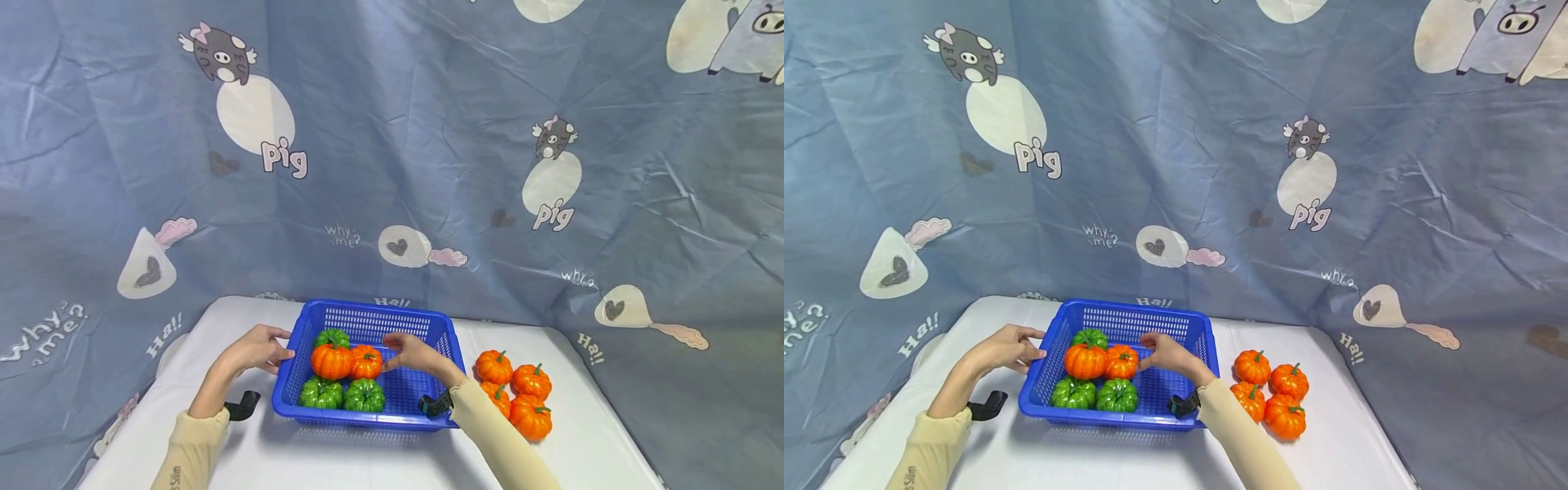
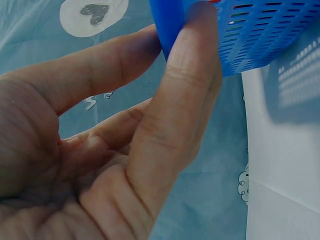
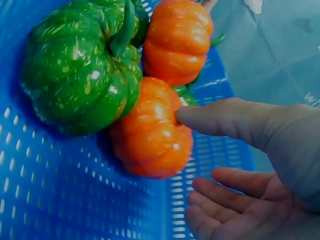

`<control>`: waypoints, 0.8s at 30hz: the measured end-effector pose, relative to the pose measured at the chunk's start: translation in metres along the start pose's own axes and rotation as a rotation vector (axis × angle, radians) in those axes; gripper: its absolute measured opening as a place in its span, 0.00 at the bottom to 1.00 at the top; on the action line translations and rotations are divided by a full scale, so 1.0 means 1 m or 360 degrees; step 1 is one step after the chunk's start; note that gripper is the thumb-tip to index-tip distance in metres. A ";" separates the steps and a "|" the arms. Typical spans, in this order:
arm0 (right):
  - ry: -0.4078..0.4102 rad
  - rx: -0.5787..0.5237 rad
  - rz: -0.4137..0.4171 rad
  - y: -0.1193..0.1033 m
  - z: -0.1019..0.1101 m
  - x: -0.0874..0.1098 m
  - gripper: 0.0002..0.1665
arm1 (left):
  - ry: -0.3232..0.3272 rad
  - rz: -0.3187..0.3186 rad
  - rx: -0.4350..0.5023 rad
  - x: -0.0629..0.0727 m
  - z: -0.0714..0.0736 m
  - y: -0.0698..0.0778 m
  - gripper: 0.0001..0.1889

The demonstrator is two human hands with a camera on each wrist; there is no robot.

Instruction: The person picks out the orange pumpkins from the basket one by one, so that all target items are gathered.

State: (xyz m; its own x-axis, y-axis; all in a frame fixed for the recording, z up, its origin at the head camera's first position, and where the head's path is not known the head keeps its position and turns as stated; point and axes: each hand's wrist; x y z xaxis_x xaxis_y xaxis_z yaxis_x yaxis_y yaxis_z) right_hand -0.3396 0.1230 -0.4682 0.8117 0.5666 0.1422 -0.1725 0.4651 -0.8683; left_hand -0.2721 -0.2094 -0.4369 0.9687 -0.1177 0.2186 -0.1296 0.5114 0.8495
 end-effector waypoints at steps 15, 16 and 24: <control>-0.0100 0.0112 -0.0026 0.006 -0.019 -0.026 0.42 | -0.0040 -0.0051 0.0039 -0.001 0.002 0.000 0.31; -0.0105 0.0114 -0.0023 0.006 -0.020 -0.026 0.42 | -0.0041 -0.0051 0.0034 0.000 0.002 0.000 0.31; -0.0016 0.0233 -0.0065 0.009 -0.022 -0.028 0.36 | -0.0032 -0.0026 0.0043 0.001 0.002 -0.002 0.31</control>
State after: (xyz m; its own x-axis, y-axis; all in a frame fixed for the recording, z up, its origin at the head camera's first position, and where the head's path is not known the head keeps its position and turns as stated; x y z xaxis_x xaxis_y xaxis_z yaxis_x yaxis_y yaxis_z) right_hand -0.3514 0.0964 -0.4904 0.8140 0.5517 0.1816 -0.2196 0.5818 -0.7832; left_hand -0.2715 -0.2120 -0.4375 0.9663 -0.1429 0.2139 -0.1198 0.4862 0.8656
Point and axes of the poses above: each hand's wrist, its own x-axis away from the middle knuckle, its own z-axis out of the back of the hand, y = z × x
